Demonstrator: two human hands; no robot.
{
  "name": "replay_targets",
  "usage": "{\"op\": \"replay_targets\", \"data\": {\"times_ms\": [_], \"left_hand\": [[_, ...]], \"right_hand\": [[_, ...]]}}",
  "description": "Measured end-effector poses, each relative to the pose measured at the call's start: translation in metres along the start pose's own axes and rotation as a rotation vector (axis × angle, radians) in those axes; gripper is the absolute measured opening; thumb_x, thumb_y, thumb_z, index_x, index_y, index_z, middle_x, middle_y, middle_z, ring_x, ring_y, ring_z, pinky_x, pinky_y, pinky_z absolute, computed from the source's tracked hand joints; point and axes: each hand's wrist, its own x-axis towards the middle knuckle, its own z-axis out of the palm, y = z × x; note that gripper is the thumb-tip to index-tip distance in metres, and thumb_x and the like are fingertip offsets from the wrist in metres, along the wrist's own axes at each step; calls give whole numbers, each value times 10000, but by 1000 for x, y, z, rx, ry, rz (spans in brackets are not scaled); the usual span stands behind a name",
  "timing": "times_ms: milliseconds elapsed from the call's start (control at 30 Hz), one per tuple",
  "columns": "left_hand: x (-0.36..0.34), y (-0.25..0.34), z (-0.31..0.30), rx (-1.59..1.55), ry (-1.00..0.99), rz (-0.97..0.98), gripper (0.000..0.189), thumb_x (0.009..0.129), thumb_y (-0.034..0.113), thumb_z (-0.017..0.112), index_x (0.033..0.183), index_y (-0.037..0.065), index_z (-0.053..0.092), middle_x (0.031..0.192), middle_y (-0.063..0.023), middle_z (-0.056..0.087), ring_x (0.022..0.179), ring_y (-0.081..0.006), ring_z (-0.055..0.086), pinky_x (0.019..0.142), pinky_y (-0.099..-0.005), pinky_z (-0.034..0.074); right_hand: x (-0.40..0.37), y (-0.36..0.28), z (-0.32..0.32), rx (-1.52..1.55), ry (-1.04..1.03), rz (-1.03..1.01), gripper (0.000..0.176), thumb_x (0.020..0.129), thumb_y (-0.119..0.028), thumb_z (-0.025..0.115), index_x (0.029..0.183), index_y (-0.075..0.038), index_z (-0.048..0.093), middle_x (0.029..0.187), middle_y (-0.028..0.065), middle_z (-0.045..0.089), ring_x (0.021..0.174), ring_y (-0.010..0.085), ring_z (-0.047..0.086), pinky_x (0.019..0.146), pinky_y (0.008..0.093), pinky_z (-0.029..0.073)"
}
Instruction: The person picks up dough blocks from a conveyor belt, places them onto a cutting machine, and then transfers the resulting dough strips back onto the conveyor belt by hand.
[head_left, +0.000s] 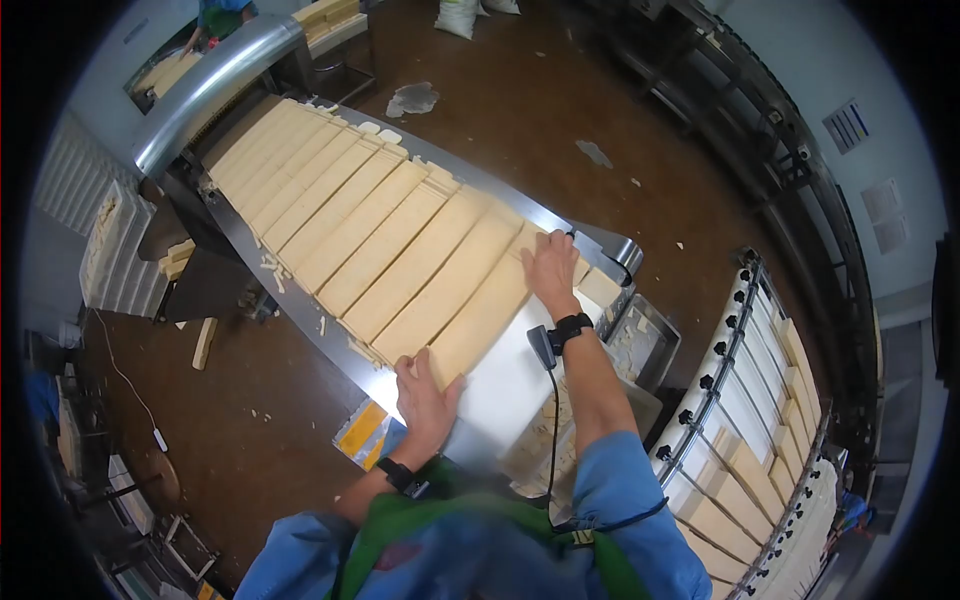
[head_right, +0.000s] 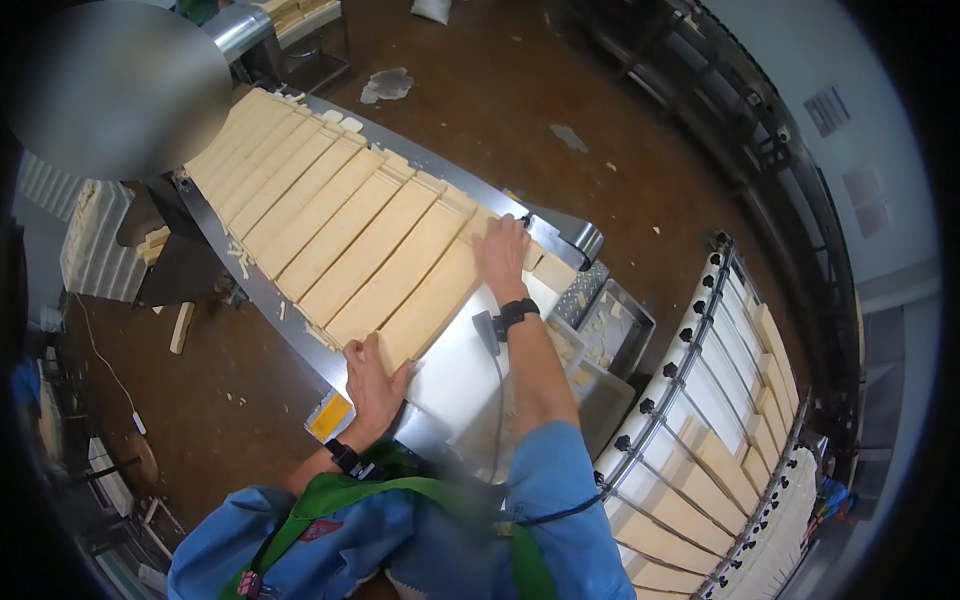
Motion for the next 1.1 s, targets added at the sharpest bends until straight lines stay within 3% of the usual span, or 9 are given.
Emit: {"op": "replay_targets", "data": {"times_ms": [167,233,467,600,667,733,800,833,1100], "left_hand": [[3,2,7,20,26,27,873,817,312,890,1504,14,439,1359,-265,429,1248,-464,517,983,-531,502],[4,6,8,38,10,5,884,814,313,892,1507,9,435,1364,-271,430,1262,-463,506,997,-531,494],[-3,22,19,78,-113,36,862,792,336,900,1488,49,481,1380,-299,478,1218,-481,536,987,-559,501],[3,10,28,245,-134,230,993,810,504,848,1584,44,432,1494,-330,476,1237,-467,565,1003,-527,519],[7,7,26,286,-211,230,1022,800,548,846,1583,39,431,1435,-328,561,1227,-464,618,998,-539,529],[7,-9,44,252,-182,302,1056,803,545,848,1597,13,398,1441,-316,561,1191,-461,639,982,-543,534],[1,-5,47,273,-168,301,988,825,384,880,1588,-1,383,1404,-305,571,1197,-481,619,991,-548,523],[3,8,42,282,-181,263,960,823,313,887,1578,-2,384,1398,-312,561,1228,-489,596,998,-548,522],[13,19,50,280,-194,284,950,730,213,940,1526,64,445,1394,-245,537,1264,-483,570,1013,-551,516]], "right_hand": [[5,-18,0,-164,-88,94,383,951,-356,695,1148,-28,698,1183,158,625,1221,326,511,1041,522,371],[3,-12,20,-117,-18,-89,366,953,-333,696,1058,17,680,1103,210,669,1123,378,592,949,541,447],[-50,51,-17,-9,-44,46,397,959,-363,690,1105,7,698,1038,224,697,999,423,673,917,517,523],[-89,84,-47,129,-13,228,519,976,-400,691,1217,59,678,1169,282,712,1128,451,670,1026,522,518],[-94,80,-47,139,-159,331,574,1002,-428,653,1291,68,635,1296,323,666,1243,466,621,1092,534,480],[-101,89,-18,289,0,357,679,973,-441,680,1398,79,576,1402,323,609,1314,469,571,1165,506,437],[-100,83,-33,335,-83,350,661,947,-406,706,1372,87,588,1396,312,610,1322,453,563,1160,496,442],[-103,71,-51,306,-21,330,546,960,-378,690,1258,75,626,1255,292,661,1182,465,629,1079,519,493],[-136,69,-80,295,-15,480,563,908,-338,742,1246,87,596,1218,260,653,1157,446,628,990,516,539]]}}
